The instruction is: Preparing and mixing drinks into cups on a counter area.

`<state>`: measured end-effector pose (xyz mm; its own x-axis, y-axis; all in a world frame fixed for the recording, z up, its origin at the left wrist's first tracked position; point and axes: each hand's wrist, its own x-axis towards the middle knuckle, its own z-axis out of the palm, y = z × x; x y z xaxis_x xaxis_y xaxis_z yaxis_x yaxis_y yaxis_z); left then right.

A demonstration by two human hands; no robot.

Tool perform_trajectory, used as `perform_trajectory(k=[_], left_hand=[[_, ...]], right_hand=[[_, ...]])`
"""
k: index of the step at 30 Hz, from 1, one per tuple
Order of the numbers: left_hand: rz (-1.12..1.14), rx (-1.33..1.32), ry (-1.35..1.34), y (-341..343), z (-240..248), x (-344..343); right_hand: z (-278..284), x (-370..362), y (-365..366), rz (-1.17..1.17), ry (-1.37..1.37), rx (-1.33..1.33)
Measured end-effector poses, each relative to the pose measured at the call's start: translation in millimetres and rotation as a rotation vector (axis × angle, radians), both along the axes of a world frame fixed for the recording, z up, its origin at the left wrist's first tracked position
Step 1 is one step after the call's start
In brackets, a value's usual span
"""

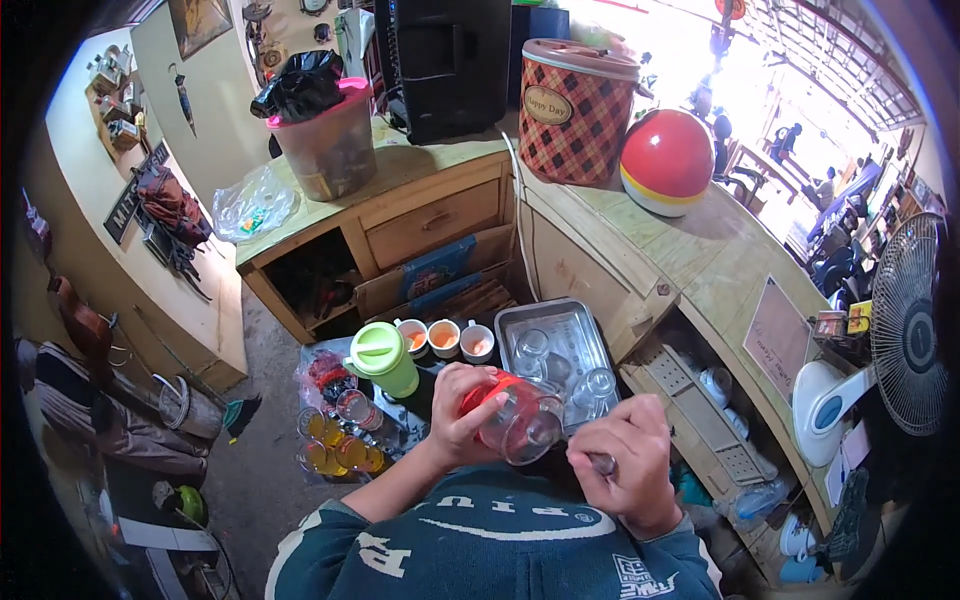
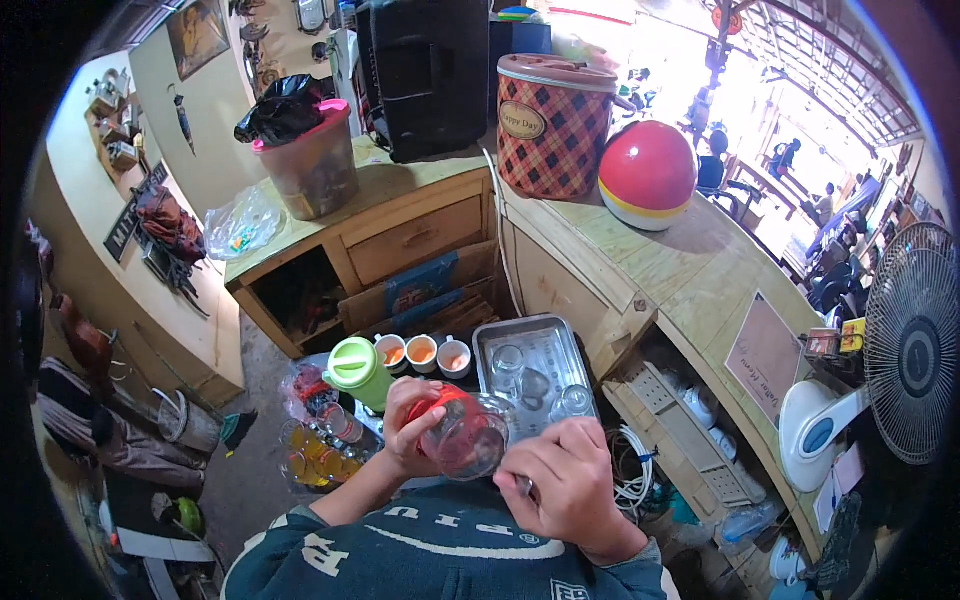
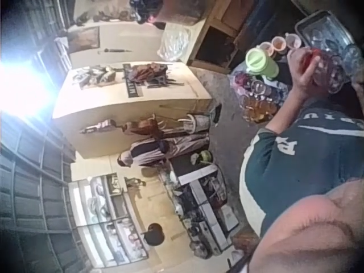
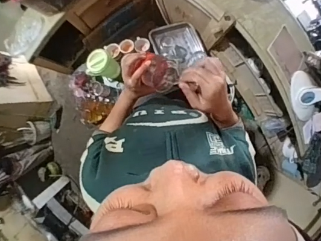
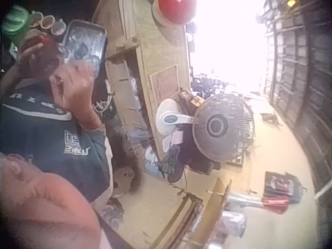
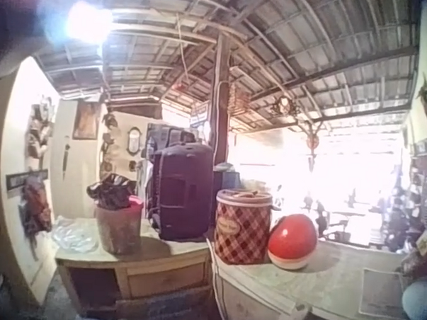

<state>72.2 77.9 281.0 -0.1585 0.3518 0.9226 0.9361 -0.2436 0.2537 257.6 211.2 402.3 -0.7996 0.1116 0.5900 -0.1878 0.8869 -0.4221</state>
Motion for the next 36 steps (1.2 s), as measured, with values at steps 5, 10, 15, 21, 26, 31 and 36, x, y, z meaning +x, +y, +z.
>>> perform_trajectory(k=[5, 10, 15, 21, 26, 31, 36], left_hand=[[-0.001, -0.087, -0.129, 2, -6, 3], [-0.052, -0.166, -0.252, 6, 0, 7], [-0.113, -0.214, -0.381, 1, 10, 10], [-0.464, -0.287, -0.674, 5, 11, 15], [-0.737, -0.351, -0.759, 7, 13, 16], [-1.139, -0.33, -1.017, 5, 9, 19], [-1.28, -0.366, -1.156, 8, 37, 27]], right_hand=[[-16, -17, -6, -0.079, -0.022, 0.174], [-14, -30, 0, -0.1, -0.036, 0.199], [10, -17, 10, -0.143, 0.129, 0.083], [18, -26, 19, 0.033, 0.015, 0.168], [23, -19, 21, 0.011, 0.114, 0.055], [40, -5, 30, 0.03, 0.257, -0.212], [40, -16, 28, 0.215, 0.068, -0.127]])
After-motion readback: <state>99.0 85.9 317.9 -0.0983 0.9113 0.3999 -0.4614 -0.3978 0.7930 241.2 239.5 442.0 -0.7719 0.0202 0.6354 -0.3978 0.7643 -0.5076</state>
